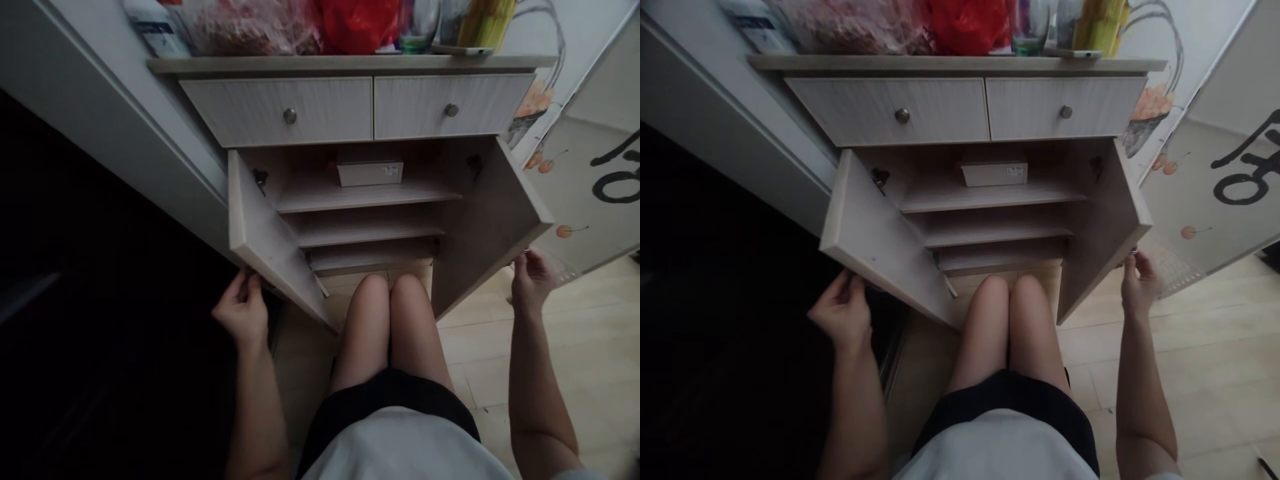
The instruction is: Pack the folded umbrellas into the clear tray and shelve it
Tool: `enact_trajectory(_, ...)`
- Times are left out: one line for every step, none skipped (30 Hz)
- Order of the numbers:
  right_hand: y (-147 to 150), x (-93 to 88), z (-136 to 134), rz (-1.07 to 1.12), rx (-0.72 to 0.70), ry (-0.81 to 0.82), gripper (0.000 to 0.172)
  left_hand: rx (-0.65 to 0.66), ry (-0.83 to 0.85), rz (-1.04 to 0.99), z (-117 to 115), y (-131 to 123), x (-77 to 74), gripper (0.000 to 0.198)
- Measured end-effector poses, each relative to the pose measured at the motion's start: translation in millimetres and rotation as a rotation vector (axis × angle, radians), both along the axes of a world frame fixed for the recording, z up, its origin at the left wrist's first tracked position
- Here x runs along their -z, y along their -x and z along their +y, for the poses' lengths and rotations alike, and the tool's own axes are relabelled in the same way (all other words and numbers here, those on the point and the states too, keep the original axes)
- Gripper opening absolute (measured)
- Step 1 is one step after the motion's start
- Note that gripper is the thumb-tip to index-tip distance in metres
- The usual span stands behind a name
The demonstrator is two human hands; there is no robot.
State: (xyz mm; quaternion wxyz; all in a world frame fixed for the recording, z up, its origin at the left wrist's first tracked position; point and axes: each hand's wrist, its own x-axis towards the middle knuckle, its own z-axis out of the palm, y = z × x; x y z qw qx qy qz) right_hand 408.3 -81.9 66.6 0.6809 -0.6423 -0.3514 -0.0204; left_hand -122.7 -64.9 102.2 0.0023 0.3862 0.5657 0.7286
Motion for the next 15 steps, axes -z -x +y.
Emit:
enact_trajectory(7, -1.1, 0, -0.029, -0.024, 0.027, 0.039, 0.031, -0.003, 0.026, 4, -8, 1.9, 0.029)
enact_trajectory(15, -2.8, 1, -0.06, -0.046, 0.046, 0.038, 0.062, -0.001, 0.049, 9, -15, 3.8, 0.03)
enact_trajectory(22, -4.9, 1, -0.089, -0.069, 0.059, 0.037, 0.092, 0.006, 0.068, 14, -23, 5.7, 0.031)
enact_trajectory(29, -7.1, 3, -0.114, -0.098, 0.066, 0.037, 0.124, 0.021, 0.085, 19, -30, 7.5, 0.032)
enact_trajectory(36, -9.4, 5, -0.134, -0.131, 0.067, 0.037, 0.156, 0.038, 0.097, 25, -37, 9.2, 0.032)
enact_trajectory(42, -11.5, 9, -0.152, -0.165, 0.065, 0.036, 0.183, 0.054, 0.107, 31, -44, 10.6, 0.032)
enact_trajectory(49, -13.5, 13, -0.167, -0.196, 0.065, 0.036, 0.208, 0.069, 0.118, 38, -52, 11.8, 0.032)
enact_trajectory(56, -15.3, 18, -0.181, -0.218, 0.066, 0.035, 0.231, 0.081, 0.132, 45, -59, 12.5, 0.031)
enact_trajectory(64, -16.9, 23, -0.194, -0.234, 0.066, 0.034, 0.253, 0.089, 0.15, 53, -67, 13.0, 0.031)
enact_trajectory(72, -18.3, 30, -0.205, -0.249, 0.064, 0.033, 0.273, 0.095, 0.171, 60, -75, 13.1, 0.03)
enact_trajectory(80, -19.5, 37, -0.215, -0.266, 0.063, 0.032, 0.29, 0.096, 0.193, 67, -82, 12.9, 0.03)
enact_trajectory(88, -20.4, 44, -0.223, -0.284, 0.06, 0.032, 0.309, 0.098, 0.214, 74, -90, 12.5, 0.03)
enact_trajectory(97, -21.1, 52, -0.228, -0.304, 0.057, 0.032, 0.326, 0.101, 0.233, 80, -97, 11.9, 0.03)
enact_trajectory(105, -21.7, 61, -0.23, -0.321, 0.055, 0.033, 0.337, 0.106, 0.249, 87, -104, 11.1, 0.03)
enact_trajectory(114, -22.2, 70, -0.23, -0.337, 0.057, 0.033, 0.346, 0.115, 0.261, 92, -110, 10.3, 0.03)
